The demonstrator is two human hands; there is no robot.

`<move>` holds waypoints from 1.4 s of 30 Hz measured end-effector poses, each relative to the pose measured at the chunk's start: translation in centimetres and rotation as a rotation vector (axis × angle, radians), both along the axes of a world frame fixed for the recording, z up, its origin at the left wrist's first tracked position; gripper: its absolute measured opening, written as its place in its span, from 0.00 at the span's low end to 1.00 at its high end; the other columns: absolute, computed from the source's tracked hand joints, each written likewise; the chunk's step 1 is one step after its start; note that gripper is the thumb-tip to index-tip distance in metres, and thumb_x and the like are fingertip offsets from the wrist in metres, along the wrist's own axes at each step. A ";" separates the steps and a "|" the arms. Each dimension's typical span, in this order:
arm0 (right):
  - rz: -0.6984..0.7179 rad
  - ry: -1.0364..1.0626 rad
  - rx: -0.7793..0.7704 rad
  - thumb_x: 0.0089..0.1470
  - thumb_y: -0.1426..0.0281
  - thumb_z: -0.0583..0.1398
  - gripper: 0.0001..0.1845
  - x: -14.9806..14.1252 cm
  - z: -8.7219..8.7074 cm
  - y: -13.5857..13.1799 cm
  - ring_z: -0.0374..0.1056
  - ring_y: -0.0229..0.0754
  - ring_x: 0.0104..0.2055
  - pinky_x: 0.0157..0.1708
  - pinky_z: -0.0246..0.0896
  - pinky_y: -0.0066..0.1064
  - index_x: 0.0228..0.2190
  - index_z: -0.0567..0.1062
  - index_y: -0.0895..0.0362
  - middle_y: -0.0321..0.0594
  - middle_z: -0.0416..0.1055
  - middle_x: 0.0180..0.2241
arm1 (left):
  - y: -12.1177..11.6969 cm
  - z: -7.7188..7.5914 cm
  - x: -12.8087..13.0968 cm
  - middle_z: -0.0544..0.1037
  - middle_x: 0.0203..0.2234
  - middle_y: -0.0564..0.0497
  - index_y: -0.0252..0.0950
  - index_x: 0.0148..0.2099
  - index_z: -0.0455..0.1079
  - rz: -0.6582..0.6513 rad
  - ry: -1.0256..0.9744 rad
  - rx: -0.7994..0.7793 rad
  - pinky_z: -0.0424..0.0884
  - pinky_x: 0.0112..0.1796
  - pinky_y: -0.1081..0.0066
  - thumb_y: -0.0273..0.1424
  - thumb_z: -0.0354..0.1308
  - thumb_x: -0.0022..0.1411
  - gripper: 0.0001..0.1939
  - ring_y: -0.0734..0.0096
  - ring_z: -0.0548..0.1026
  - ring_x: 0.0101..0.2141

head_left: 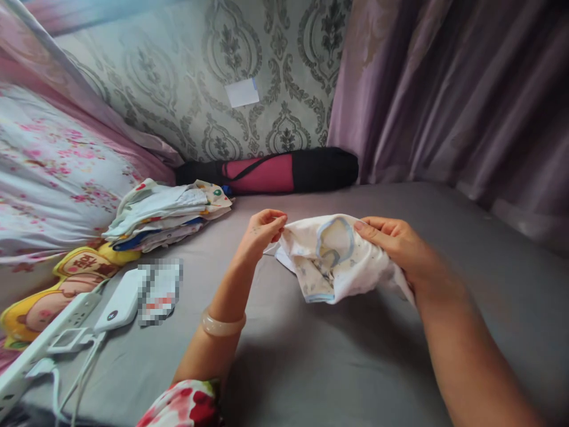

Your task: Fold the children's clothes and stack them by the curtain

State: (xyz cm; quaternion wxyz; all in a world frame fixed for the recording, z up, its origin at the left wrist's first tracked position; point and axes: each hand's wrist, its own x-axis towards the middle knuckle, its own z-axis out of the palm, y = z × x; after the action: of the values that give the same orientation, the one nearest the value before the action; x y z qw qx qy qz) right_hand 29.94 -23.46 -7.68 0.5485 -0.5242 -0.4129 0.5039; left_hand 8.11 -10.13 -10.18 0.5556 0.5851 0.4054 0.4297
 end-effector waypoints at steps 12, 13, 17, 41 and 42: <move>-0.192 -0.171 -0.185 0.48 0.45 0.62 0.24 3.5 -2.4 2.3 0.69 0.43 0.22 0.21 0.63 0.32 0.22 0.77 0.53 0.40 0.74 0.20 | -0.8 -4.2 2.7 0.76 0.34 0.48 0.35 0.38 0.68 -0.350 0.206 0.277 0.67 0.34 0.72 0.44 0.61 0.58 0.16 0.71 0.73 0.34; -0.196 -0.181 -0.175 0.49 0.43 0.60 0.26 3.8 -2.6 2.4 0.69 0.44 0.21 0.21 0.63 0.33 0.22 0.77 0.53 0.40 0.73 0.19 | -1.2 -4.4 2.8 0.75 0.35 0.48 0.35 0.39 0.69 -0.399 0.258 0.348 0.68 0.36 0.71 0.43 0.62 0.57 0.16 0.70 0.72 0.36; -0.162 -0.255 -0.110 0.50 0.41 0.57 0.28 4.7 -3.3 2.7 0.70 0.46 0.22 0.20 0.63 0.34 0.23 0.76 0.52 0.40 0.72 0.18 | -2.3 -5.8 4.0 0.71 0.41 0.47 0.38 0.41 0.68 -0.393 0.417 0.601 0.68 0.41 0.66 0.35 0.67 0.50 0.17 0.65 0.69 0.40; 0.182 -0.325 0.115 0.43 0.57 0.69 0.22 2.7 -1.4 0.2 0.70 0.39 0.30 0.28 0.67 0.29 0.41 0.79 0.50 0.36 0.76 0.30 | -2.8 4.6 -5.1 0.73 0.18 0.51 0.35 0.31 0.76 -0.075 0.070 -0.077 0.64 0.19 0.74 0.39 0.68 0.47 0.13 0.71 0.70 0.18; 0.196 -0.321 0.108 0.42 0.57 0.69 0.22 2.6 -1.4 0.1 0.69 0.39 0.29 0.27 0.67 0.28 0.41 0.79 0.50 0.35 0.75 0.28 | -2.7 4.6 -5.7 0.73 0.18 0.51 0.35 0.30 0.76 -0.097 0.100 -0.080 0.64 0.19 0.74 0.39 0.68 0.46 0.13 0.71 0.70 0.18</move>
State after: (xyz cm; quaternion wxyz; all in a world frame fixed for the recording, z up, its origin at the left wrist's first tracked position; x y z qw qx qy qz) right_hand 32.59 -23.35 -9.10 0.4514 -0.5249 -0.5704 0.4419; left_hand 2.40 -12.81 -5.54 0.5777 0.6022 0.4206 0.3561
